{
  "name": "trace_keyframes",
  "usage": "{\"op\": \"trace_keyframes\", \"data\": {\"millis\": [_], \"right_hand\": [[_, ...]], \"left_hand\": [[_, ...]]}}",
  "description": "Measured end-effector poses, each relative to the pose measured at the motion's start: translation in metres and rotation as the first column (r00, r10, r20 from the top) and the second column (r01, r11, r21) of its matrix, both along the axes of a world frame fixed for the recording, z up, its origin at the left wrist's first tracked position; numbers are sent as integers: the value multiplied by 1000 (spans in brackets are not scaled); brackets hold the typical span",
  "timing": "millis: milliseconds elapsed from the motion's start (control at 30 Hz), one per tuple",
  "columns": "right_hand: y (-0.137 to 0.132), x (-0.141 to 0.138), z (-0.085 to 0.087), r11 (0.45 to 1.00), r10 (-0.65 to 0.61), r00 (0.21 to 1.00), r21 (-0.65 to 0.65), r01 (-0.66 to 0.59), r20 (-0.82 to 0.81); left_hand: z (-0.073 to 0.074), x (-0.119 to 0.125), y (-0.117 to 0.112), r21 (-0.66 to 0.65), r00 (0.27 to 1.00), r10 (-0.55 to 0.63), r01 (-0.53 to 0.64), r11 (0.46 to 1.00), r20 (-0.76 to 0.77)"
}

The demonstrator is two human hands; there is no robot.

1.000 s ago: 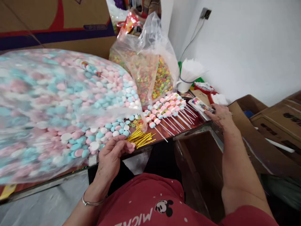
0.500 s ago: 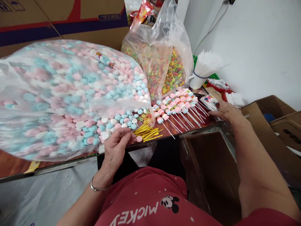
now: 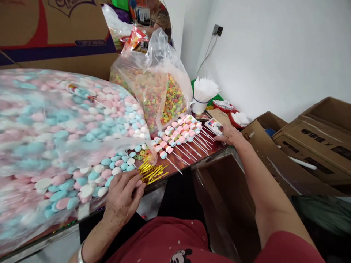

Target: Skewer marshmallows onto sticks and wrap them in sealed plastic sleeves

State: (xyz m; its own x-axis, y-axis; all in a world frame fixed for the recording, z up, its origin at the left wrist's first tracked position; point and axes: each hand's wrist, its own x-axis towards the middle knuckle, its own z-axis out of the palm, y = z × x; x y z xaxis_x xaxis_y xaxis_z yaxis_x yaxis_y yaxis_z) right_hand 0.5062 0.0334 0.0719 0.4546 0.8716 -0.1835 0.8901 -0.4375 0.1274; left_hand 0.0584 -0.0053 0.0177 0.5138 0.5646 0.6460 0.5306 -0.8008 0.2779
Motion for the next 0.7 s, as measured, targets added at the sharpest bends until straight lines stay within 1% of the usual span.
{"op": "trace_keyframes", "data": {"millis": [133,233,333,467,533,600,700], "right_hand": [[6,2,-3,999,-49,999,-14,49,-6],[10,5,-6,996,-82,996,-23,81,-27],[12,7,-6,995,-100,994,-5,100,-50],[8,9,-5,989,-137,987,46,141,-80],[4,11,-5,984,-148,983,81,157,-104],[1,14,-5,978,-152,979,120,168,-134],[-3,16,-5,969,-144,972,172,176,-186]], "left_hand": [[9,15,-1,5,997,6,-6,1000,73],[13,29,-3,-13,991,-40,42,999,127],[16,43,-5,-69,977,-97,112,991,188],[20,59,-8,-193,958,-127,179,965,256],[21,64,-9,-278,947,-138,221,935,289],[24,70,-9,-375,935,-137,261,890,328],[29,80,-6,-526,921,-119,314,790,371]]}}
